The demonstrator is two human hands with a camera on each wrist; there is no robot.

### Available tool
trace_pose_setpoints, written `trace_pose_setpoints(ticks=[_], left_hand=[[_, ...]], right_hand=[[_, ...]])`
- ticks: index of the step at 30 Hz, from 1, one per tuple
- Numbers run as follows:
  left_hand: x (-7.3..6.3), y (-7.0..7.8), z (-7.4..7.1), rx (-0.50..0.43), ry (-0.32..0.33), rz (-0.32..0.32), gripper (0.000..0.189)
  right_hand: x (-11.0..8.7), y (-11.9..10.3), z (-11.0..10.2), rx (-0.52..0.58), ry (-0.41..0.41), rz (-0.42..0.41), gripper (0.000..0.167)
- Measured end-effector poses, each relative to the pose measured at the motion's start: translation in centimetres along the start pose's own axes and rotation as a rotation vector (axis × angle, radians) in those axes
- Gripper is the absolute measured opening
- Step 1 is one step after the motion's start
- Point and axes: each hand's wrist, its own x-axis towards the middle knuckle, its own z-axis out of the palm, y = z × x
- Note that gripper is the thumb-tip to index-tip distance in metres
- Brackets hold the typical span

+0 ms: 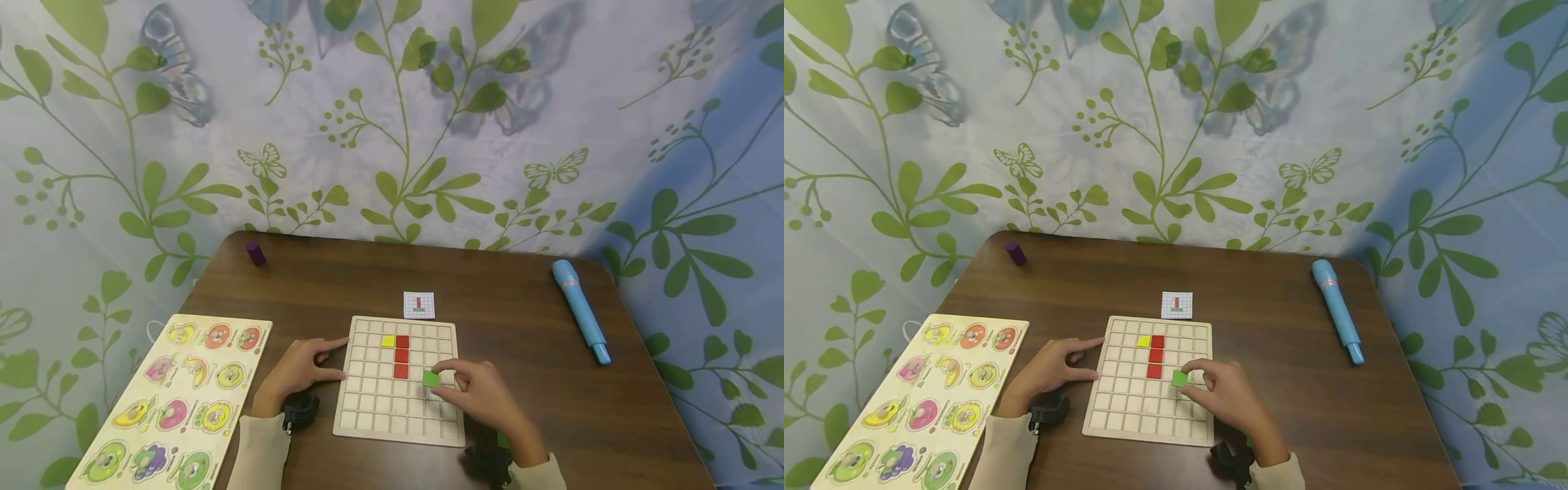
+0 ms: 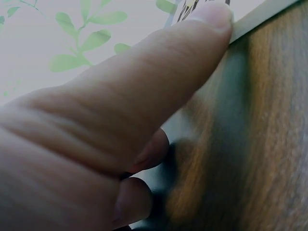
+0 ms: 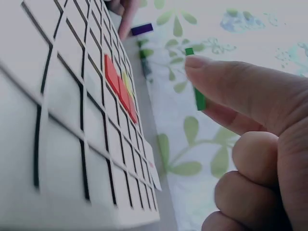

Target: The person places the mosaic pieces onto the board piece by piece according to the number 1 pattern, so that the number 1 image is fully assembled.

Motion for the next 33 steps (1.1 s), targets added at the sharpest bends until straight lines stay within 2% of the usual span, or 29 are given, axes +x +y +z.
trace_pose_setpoints(ticks=[8,14,20,24,27,33], left_hand=[[0.0,-0.1,0.0,-0.007,-0.002,-0.001,0.071],[0.0,-0.1,0.0,-0.013,-0.004,0.007,0.071],[0.1,-0.1,0.0,-0.01,-0.002,0.01,0.071],[0.1,-0.1,-0.1,-0.009,-0.003,0.005,0.071],[0.2,-0.1,-0.1,-0.007,-0.005,0.005,0.071],[0.2,0.0,-0.1,0.002,-0.006,-0.001,0.07]], right_hand=[[1.6,-0.2,2.2,0.005,0.025,-0.128,0.025],[2.1,-0.8,3.3,0.036,-0.004,-0.115,0.024],[2.5,-1.2,4.5,0.053,-0.021,-0.145,0.024],[2.7,-1.5,5.4,0.046,-0.044,-0.099,0.023],[2.8,-1.7,6.3,0.041,-0.053,-0.097,0.024],[2.8,-1.4,7.6,0.041,-0.03,-0.129,0.025]])
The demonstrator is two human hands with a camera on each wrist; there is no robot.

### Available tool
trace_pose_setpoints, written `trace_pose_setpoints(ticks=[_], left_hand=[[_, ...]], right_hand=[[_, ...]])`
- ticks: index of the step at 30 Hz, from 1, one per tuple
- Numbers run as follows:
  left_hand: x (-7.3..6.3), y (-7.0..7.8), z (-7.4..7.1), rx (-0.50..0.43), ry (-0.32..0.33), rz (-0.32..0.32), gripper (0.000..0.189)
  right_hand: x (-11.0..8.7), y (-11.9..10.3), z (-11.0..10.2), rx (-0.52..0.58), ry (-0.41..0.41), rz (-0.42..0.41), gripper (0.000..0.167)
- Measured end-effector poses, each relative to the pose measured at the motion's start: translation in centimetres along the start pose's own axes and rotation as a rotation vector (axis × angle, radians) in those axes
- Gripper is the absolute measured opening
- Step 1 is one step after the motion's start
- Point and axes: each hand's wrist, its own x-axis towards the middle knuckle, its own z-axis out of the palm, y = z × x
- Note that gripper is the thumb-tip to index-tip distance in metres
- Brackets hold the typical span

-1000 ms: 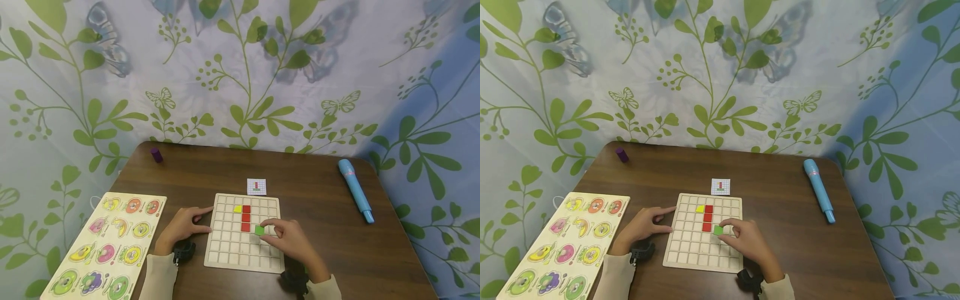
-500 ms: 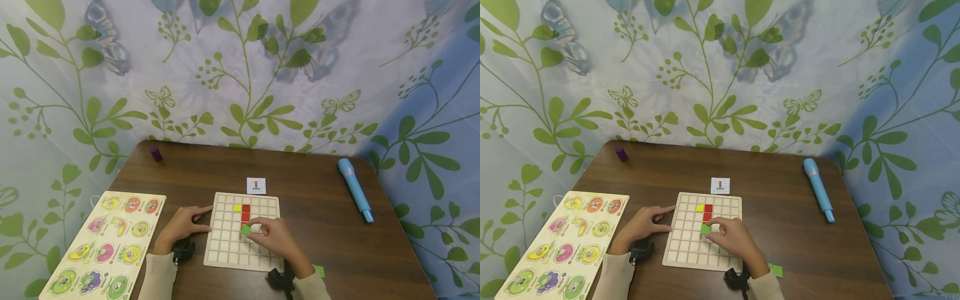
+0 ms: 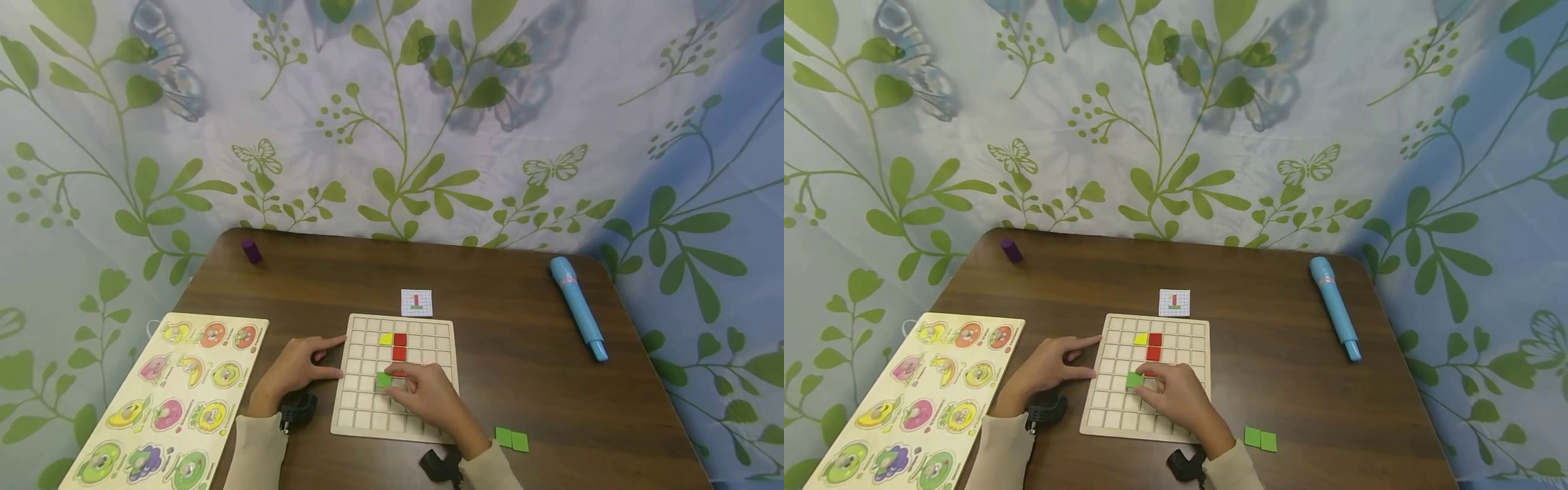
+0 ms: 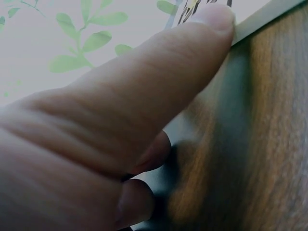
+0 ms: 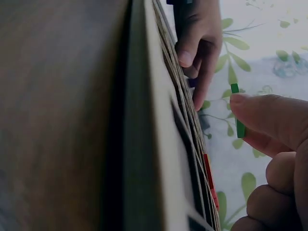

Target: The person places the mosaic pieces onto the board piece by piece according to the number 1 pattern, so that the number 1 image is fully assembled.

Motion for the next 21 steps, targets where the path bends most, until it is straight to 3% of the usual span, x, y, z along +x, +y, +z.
trace_pose_setpoints(ticks=[9,21], left_hand=[[0.03,0.05,-0.05,0.024,-0.006,-0.006,0.071],[-0.08,0.15,-0.1,0.023,-0.004,-0.023,0.071]], right_hand=[[-0.47,1.05,0.88,-0.027,0.064,-0.015,0.025],[-0.43,0.54,1.09,-0.111,0.052,0.018,0.023]])
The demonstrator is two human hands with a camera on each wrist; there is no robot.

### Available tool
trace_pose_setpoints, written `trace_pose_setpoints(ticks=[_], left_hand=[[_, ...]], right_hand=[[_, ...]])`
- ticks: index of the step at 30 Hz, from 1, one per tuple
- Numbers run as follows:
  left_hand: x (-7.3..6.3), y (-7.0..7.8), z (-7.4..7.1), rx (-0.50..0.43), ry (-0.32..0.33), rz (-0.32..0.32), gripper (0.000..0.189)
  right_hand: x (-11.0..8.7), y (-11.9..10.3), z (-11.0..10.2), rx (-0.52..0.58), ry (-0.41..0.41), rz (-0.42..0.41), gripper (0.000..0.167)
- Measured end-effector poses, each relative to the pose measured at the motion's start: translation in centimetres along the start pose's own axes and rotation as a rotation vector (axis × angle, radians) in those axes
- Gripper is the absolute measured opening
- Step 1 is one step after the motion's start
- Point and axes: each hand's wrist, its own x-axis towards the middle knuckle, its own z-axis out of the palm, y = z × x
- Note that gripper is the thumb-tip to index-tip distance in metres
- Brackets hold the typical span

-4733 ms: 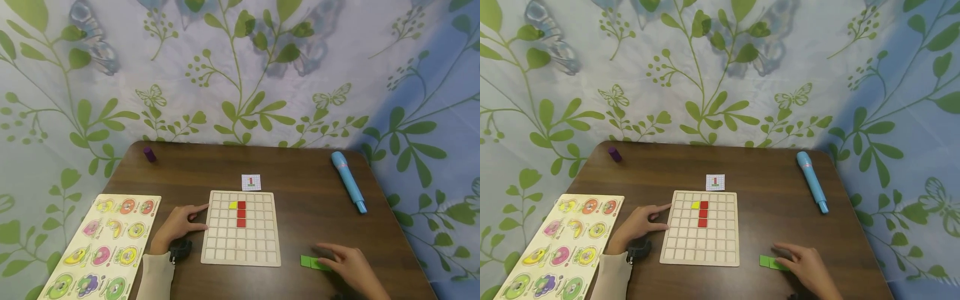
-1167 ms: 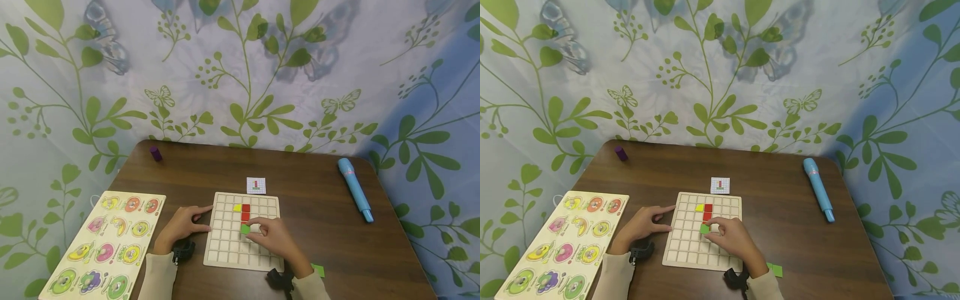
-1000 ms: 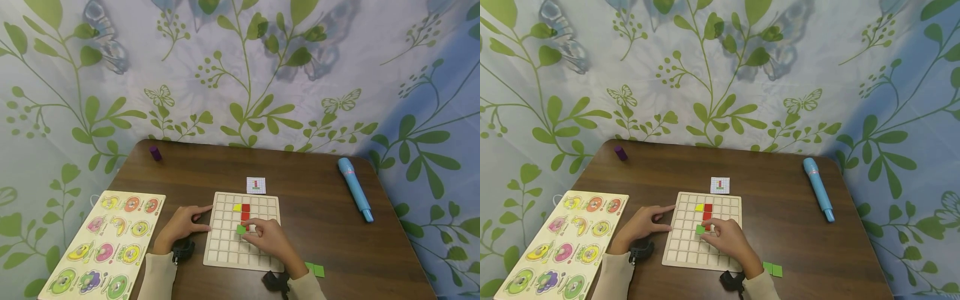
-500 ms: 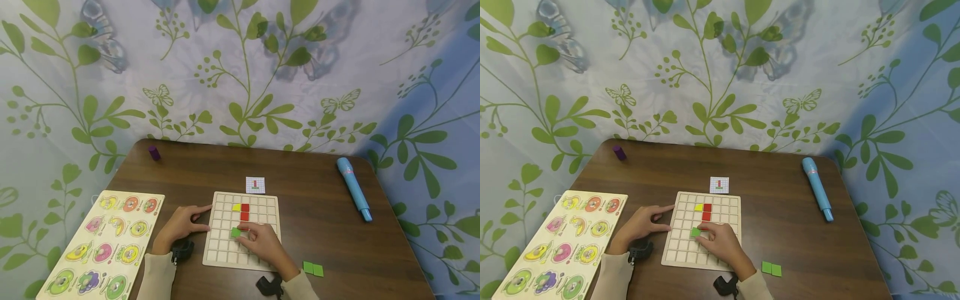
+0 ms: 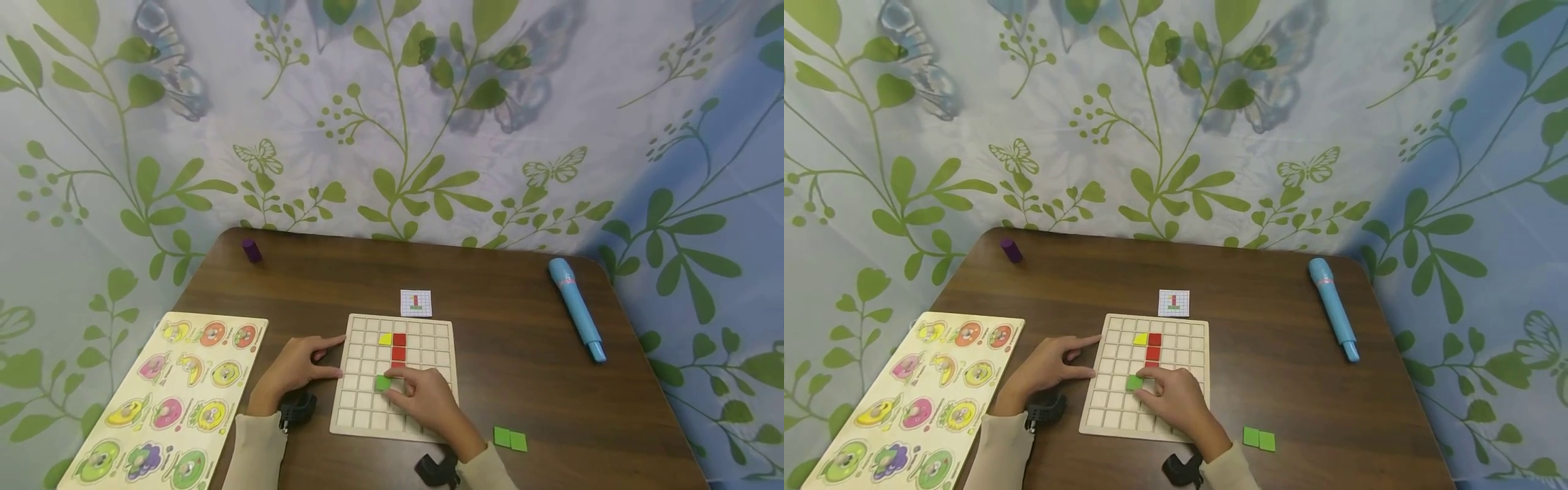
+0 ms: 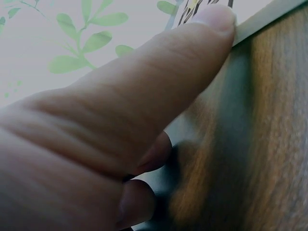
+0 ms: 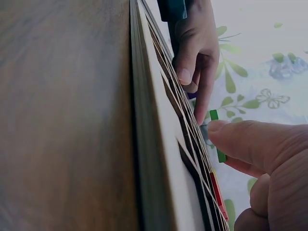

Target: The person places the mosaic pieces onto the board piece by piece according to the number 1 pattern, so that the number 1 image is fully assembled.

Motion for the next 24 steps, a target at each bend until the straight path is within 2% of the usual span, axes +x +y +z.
trace_pose_setpoints(ticks=[11,24], left_hand=[[0.0,-0.5,0.3,-0.022,0.007,0.014,0.072],[0.0,-0.2,0.2,-0.013,0.016,0.028,0.071]], right_hand=[[0.0,-0.5,-0.1,-0.083,-0.016,0.016,0.024],[0.1,-1.1,0.1,-0.142,-0.043,0.066,0.023]])
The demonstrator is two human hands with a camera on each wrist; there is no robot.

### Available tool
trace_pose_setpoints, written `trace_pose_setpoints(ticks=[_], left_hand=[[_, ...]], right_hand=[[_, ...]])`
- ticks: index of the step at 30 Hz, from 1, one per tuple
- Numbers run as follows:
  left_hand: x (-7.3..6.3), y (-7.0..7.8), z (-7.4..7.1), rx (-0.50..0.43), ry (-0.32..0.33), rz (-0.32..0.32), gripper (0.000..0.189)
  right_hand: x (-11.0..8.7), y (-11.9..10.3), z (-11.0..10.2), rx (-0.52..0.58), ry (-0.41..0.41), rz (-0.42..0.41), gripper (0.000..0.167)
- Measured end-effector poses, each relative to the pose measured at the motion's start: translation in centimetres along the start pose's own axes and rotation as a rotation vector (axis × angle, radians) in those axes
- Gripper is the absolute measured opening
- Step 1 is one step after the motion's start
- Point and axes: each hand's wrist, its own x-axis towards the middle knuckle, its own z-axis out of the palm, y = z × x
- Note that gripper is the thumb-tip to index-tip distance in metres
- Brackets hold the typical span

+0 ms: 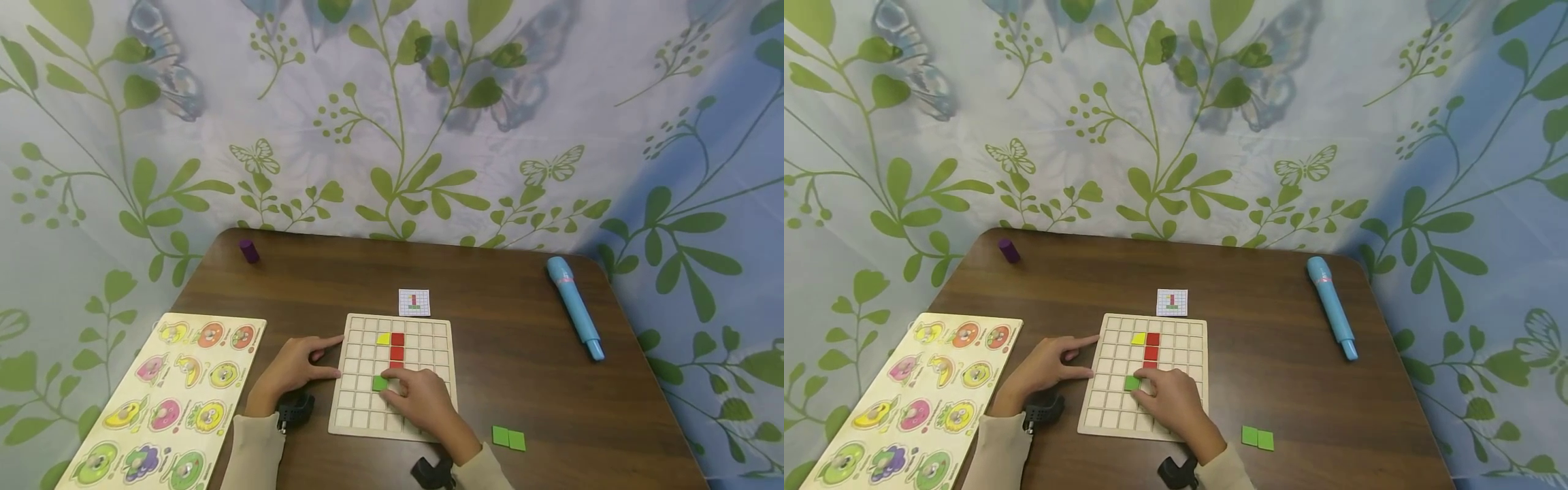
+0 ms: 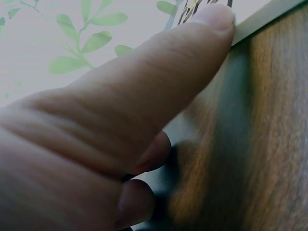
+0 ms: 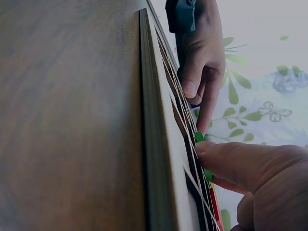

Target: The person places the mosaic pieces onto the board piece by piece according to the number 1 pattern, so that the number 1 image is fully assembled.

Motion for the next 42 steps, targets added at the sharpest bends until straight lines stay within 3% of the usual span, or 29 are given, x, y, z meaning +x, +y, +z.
trace_pose_setpoints(ticks=[17,26,30,35,42], left_hand=[[0.1,-0.2,0.0,0.016,0.0,-0.004,0.07],[0.1,-0.2,0.0,0.015,0.001,0.005,0.07],[0.2,-0.2,0.1,0.011,-0.002,-0.001,0.071],[0.2,-0.2,0.0,0.007,-0.003,0.003,0.07],[0.0,0.0,-0.1,-0.005,-0.009,-0.011,0.071]], right_hand=[[0.2,0.1,0.0,-0.033,-0.021,0.023,0.029],[-0.4,-0.4,-1.6,0.012,0.147,-0.084,0.031],[-0.9,-0.3,-2.6,0.055,0.174,-0.087,0.03],[-2.0,0.8,-3.8,0.111,0.216,-0.109,0.03],[-4.0,3.2,-6.1,0.109,0.314,-0.125,0.033]])
